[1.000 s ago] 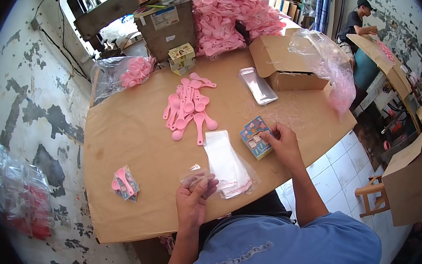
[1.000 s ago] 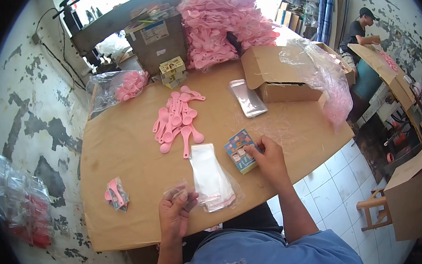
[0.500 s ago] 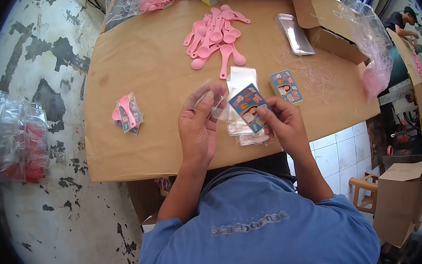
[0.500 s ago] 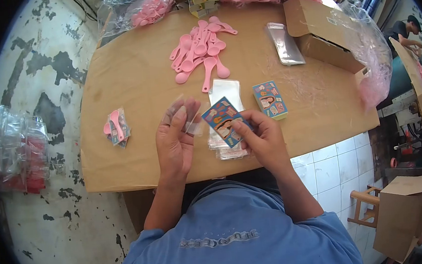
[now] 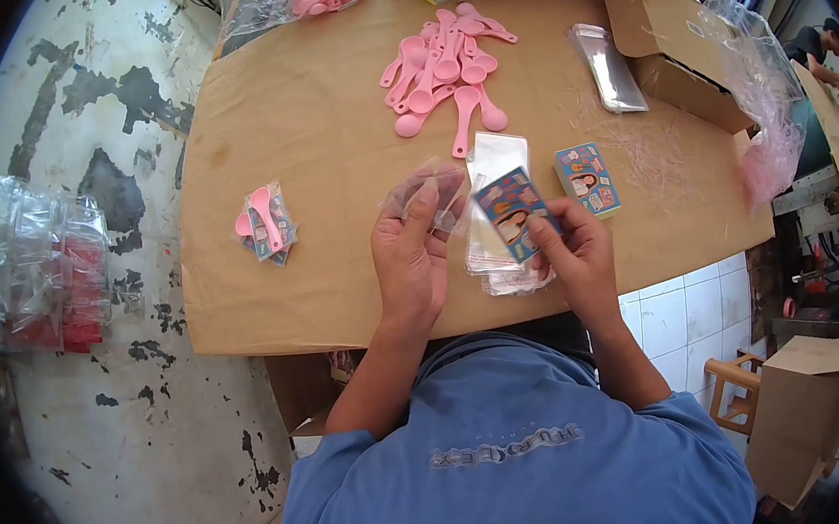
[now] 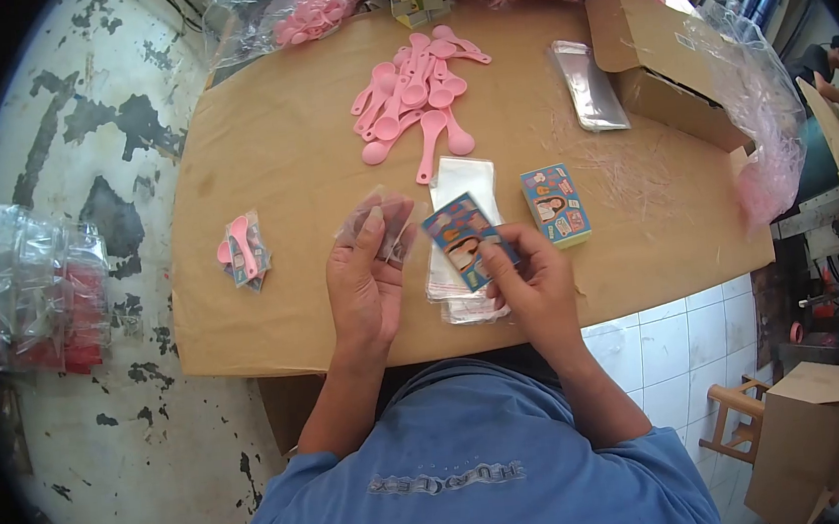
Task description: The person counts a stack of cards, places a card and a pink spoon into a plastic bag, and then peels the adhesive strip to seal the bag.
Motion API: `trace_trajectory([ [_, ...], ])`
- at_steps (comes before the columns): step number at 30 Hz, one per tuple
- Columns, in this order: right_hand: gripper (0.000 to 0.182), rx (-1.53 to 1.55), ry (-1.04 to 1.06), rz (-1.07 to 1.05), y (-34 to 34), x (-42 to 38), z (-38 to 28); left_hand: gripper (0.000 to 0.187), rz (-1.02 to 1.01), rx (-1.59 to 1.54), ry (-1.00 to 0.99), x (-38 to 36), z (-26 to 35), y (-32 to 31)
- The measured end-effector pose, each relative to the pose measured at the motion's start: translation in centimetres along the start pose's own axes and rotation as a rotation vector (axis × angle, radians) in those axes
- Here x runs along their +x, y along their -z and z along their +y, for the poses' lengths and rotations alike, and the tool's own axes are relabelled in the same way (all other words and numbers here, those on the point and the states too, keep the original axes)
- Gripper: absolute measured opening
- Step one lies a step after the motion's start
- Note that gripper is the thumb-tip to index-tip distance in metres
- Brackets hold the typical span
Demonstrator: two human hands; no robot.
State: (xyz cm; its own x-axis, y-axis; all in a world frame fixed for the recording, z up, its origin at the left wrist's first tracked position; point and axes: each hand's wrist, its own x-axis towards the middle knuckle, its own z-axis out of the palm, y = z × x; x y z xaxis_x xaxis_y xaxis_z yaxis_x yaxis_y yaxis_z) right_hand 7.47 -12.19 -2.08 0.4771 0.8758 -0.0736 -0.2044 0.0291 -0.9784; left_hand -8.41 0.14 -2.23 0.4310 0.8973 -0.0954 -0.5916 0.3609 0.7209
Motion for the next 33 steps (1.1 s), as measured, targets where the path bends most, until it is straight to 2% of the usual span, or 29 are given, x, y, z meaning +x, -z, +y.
trace_trajectory([
  [8,0.023,0.051,0.028,-0.045,-2.1,0.3,0.0,0.038,-0.036,-0.002,0.020,-0.6,-0.8,0.0],
  [14,0.024,-0.118,-0.094,-0.248,-1.8,0.0,-1.1,0.037,-0.094,0.043,0.027,-1.2,-0.2,0.3],
  [17,0.025,-0.009,-0.087,-0.239,-1.3,0.4,-0.6,0.036,-0.096,0.042,0.024,-1.4,-0.2,0.5],
  [20,0.022,0.128,-0.075,-0.129,-2.1,0.5,-0.3,0.033,-0.071,0.071,-0.009,-1.2,-0.3,0.8],
  [24,0.020,0.177,-0.056,-0.113,-2.9,0.9,0.7,0.032,-0.108,0.059,0.014,-1.4,-1.0,0.3],
  [27,0.019,0.129,0.052,-0.086,-4.0,1.7,1.1,0.034,-0.109,0.089,0.025,-1.7,-1.6,-0.2],
  [30,0.021,0.130,0.102,-0.058,-5.1,2.1,0.8,0.040,-0.080,0.141,-0.045,-2.1,-1.7,-0.5],
  [33,0.025,0.218,-0.020,-0.153,-4.7,1.8,1.0,0.051,-0.095,0.156,0.016,-1.9,-1.9,0.3],
])
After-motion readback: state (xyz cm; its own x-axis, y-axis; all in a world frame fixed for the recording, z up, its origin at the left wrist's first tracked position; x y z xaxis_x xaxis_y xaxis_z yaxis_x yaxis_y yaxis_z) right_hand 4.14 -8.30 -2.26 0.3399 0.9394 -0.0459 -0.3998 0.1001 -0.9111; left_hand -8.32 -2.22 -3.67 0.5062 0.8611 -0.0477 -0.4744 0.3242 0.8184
